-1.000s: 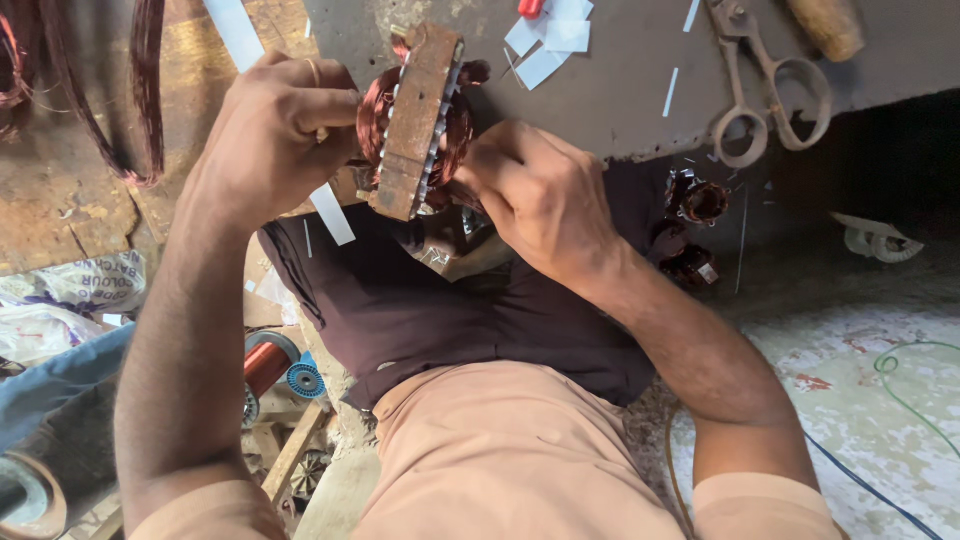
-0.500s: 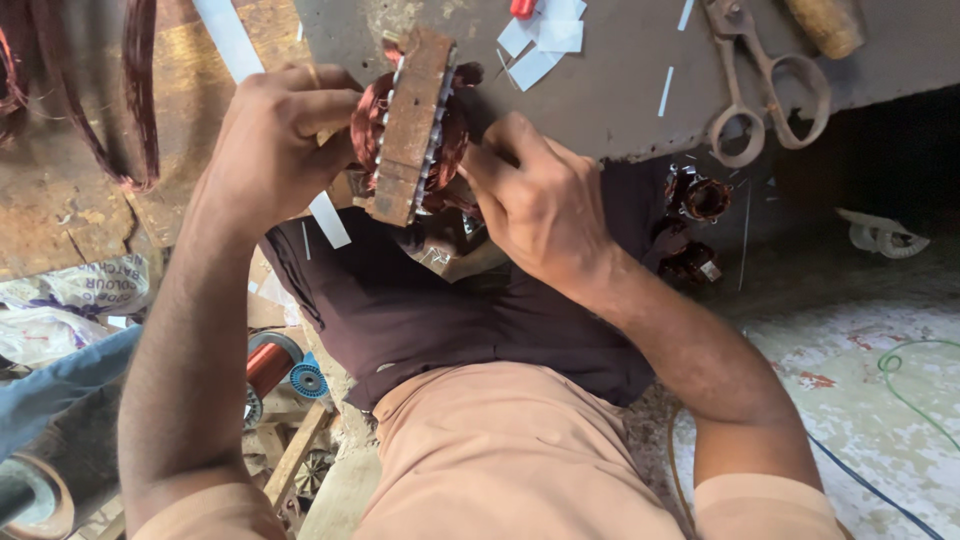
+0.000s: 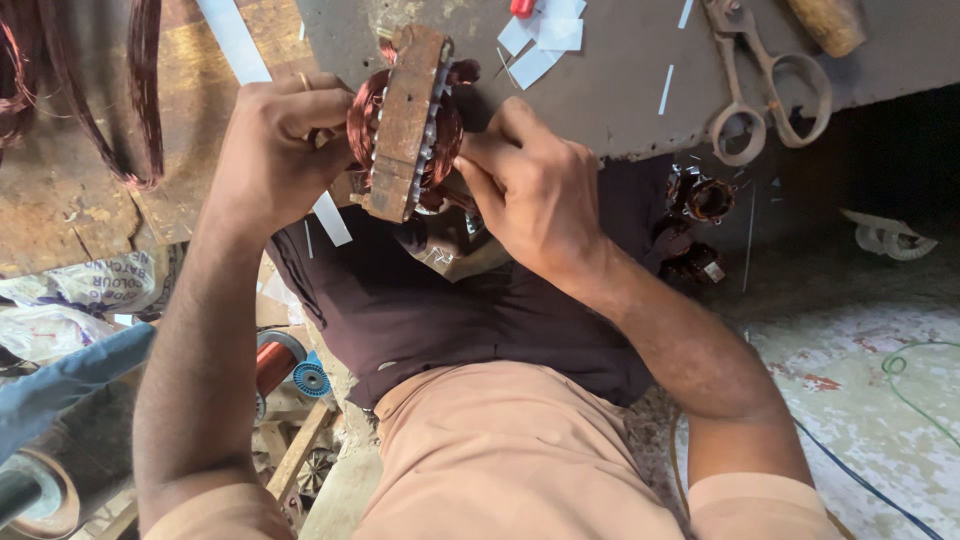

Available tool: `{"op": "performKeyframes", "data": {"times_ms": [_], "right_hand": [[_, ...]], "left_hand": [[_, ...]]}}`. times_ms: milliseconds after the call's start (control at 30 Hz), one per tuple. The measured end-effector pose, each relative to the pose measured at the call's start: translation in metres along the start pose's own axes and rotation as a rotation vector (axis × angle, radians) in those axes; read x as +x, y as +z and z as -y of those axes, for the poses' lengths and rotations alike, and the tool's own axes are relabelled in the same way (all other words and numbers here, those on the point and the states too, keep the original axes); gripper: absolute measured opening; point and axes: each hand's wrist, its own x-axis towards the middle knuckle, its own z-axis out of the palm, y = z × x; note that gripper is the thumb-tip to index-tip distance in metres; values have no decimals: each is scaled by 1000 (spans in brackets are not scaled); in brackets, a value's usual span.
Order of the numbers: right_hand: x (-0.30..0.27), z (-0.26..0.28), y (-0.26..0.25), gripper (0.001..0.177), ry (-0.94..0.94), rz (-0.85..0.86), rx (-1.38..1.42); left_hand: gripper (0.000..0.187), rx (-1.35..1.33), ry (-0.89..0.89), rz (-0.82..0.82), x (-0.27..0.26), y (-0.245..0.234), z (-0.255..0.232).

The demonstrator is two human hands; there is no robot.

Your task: The person cuts a strip of white insulating material into small pieces using scissors. They then insert these pieces into the slots of a laminated core and proceed to wind copper wire around the core by hand.

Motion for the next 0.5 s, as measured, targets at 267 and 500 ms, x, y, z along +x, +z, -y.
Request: {"op": "performKeyframes", "data": {"times_ms": [267,500], "right_hand": [[-5,3,0,12,24,39,56],[-19,10,-2,11,18,97,123]], "left_hand": [[12,-578,-464,16,7,4,-20],[16,-324,-327,111,16,5,-19]]}}
